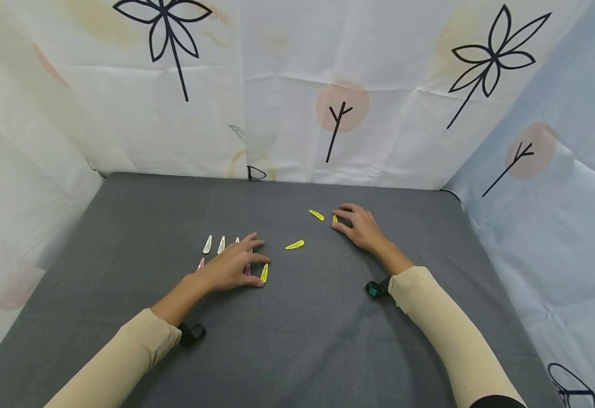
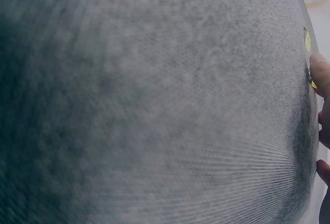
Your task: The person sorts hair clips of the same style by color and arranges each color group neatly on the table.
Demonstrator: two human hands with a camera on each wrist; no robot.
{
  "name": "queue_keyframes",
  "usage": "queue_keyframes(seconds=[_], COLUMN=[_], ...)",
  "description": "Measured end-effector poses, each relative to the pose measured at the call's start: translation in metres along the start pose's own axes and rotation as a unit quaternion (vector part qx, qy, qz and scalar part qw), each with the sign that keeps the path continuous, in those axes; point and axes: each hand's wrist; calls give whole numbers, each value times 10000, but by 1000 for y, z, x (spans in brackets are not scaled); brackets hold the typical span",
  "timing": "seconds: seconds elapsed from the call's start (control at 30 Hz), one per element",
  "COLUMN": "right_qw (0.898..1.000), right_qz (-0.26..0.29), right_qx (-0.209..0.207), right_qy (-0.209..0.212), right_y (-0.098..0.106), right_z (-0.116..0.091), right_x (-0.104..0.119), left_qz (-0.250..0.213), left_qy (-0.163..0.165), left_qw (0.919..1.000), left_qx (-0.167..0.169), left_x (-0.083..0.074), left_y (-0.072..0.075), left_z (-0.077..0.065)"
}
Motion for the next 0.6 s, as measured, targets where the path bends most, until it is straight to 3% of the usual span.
queue_keyframes(seconds=[0.33,0.6], right_qw=[10000,9999], right_qz=[-22,95], right_qx=[23,81], right_qy=[12,-34], right_y=[1,2], right_z=[0,2], right_x=[1,1], left_qz=[129,39], left_qy=[84,105], left_qw=[9997,9998], left_qx=[-193,-149], left_x=[-2,-3], left_y=[-4,-5], left_z=[-2,-2])
Point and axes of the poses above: each hand's wrist, its own z-axis towards the middle knuckle, its own y-axis out of the back of the hand, x = y × z, and after that the axes turned 1 degree about y, right-handed
